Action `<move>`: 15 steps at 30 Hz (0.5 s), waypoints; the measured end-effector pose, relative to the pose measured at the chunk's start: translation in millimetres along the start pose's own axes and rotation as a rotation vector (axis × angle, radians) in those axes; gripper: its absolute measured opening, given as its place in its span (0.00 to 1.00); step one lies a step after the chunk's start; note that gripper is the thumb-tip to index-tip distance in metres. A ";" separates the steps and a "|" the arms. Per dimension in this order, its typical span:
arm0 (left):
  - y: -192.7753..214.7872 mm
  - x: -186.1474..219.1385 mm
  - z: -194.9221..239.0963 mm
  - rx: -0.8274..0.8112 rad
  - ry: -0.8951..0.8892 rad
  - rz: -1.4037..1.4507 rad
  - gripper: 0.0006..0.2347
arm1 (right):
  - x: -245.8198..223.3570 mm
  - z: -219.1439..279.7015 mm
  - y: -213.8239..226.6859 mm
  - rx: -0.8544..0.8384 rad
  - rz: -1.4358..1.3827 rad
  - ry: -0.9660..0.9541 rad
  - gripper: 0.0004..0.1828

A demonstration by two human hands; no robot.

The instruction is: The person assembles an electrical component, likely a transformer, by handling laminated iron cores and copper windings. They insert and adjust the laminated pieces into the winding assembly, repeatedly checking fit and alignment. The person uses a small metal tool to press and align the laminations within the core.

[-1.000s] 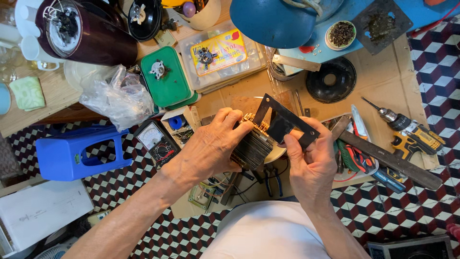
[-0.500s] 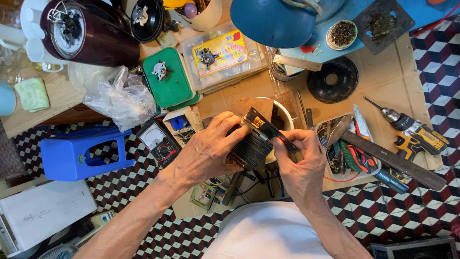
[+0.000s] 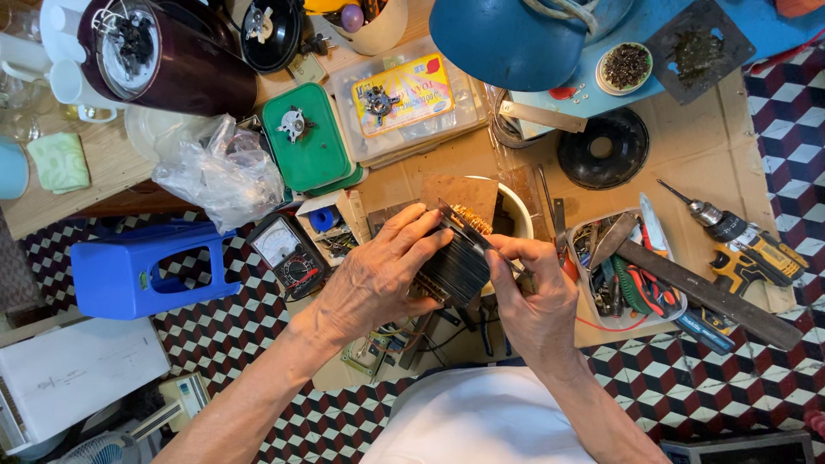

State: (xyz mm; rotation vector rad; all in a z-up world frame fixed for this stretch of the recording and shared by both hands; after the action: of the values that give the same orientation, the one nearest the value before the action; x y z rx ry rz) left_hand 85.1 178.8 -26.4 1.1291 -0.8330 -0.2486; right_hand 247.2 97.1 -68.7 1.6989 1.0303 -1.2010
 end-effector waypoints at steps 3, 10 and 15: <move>-0.9 -0.2 2.2 0.003 0.012 0.015 0.40 | -2.2 0.7 -1.2 -0.001 0.033 -0.009 0.07; -0.1 -0.8 3.8 0.010 0.030 0.055 0.41 | -5.9 -3.3 2.1 -0.019 0.089 0.002 0.05; -1.2 -0.9 4.4 0.017 0.027 0.058 0.41 | -7.9 -3.0 3.8 -0.010 0.054 0.079 0.06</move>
State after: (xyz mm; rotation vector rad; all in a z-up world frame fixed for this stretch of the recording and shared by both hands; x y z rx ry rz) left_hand 81.7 175.7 -27.0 1.1196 -0.8439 -0.1777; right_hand 249.9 97.2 -59.8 1.7675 1.0296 -1.0996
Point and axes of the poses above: each hand's wrist, its own z-axis away from the middle knuckle, its own y-axis out of the back of the hand, x = y × z, the point moved 6 cm from there along -z, towards the middle knuckle, and after that the axes turned 13 degrees about y, right-handed, at the moved point
